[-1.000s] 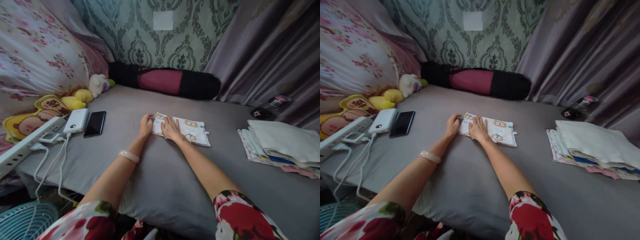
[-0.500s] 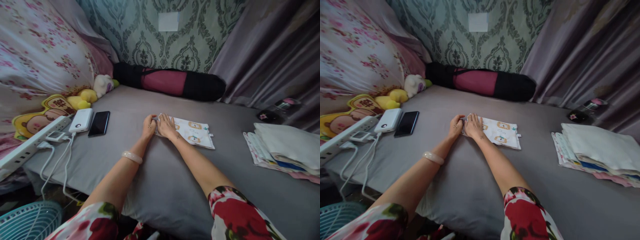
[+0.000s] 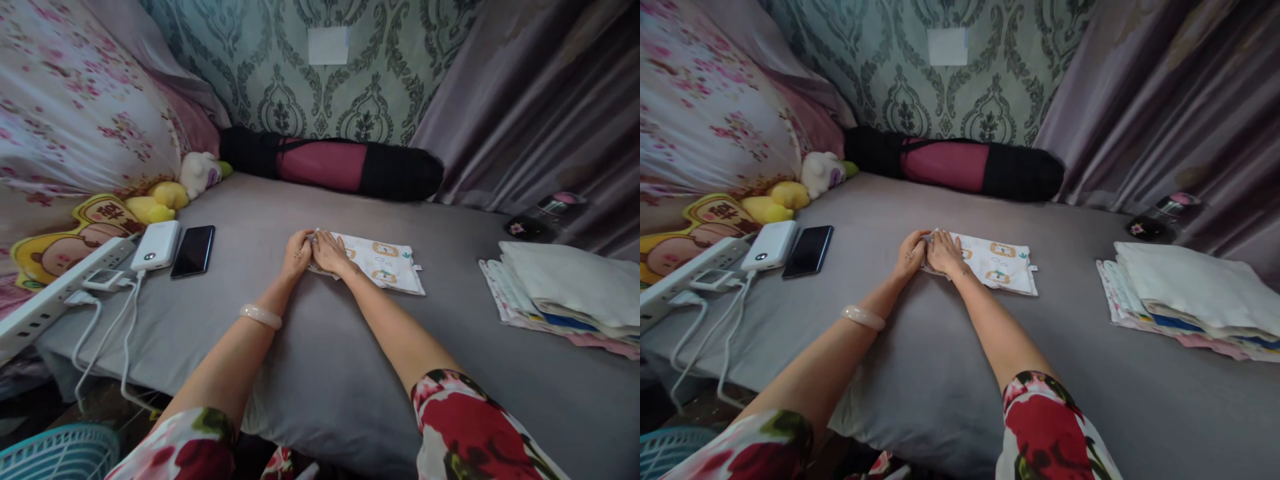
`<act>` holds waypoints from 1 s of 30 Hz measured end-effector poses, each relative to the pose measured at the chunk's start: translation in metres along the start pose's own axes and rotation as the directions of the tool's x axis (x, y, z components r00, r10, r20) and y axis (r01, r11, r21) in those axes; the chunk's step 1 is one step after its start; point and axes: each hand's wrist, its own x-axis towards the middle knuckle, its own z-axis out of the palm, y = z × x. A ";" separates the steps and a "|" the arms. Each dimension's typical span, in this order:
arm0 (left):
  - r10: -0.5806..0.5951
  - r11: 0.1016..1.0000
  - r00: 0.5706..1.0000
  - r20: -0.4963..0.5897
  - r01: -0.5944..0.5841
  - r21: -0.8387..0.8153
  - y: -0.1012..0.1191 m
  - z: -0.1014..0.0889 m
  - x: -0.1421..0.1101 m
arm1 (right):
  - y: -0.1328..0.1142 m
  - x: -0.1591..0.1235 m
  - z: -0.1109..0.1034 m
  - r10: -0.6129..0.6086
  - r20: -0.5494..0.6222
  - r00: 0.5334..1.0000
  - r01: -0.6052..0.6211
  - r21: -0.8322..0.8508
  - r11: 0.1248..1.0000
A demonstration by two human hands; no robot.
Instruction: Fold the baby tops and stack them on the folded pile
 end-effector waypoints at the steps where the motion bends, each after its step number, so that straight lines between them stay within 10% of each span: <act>1: 0.034 0.999 0.999 0.023 -0.034 0.008 0.001 0.000 0.000 | 0.003 -0.001 -0.003 0.009 0.009 1.000 -0.009 0.016 1.000; 11: 0.183 0.929 0.922 0.340 -0.276 0.247 0.010 0.007 -0.010 | 0.037 -0.030 -0.010 0.091 -0.069 0.993 -0.097 -0.102 0.990; 30: 0.251 0.866 0.889 0.384 -0.383 0.321 0.007 0.009 -0.013 | 0.073 -0.060 -0.038 0.146 -0.100 0.984 -0.157 -0.110 0.982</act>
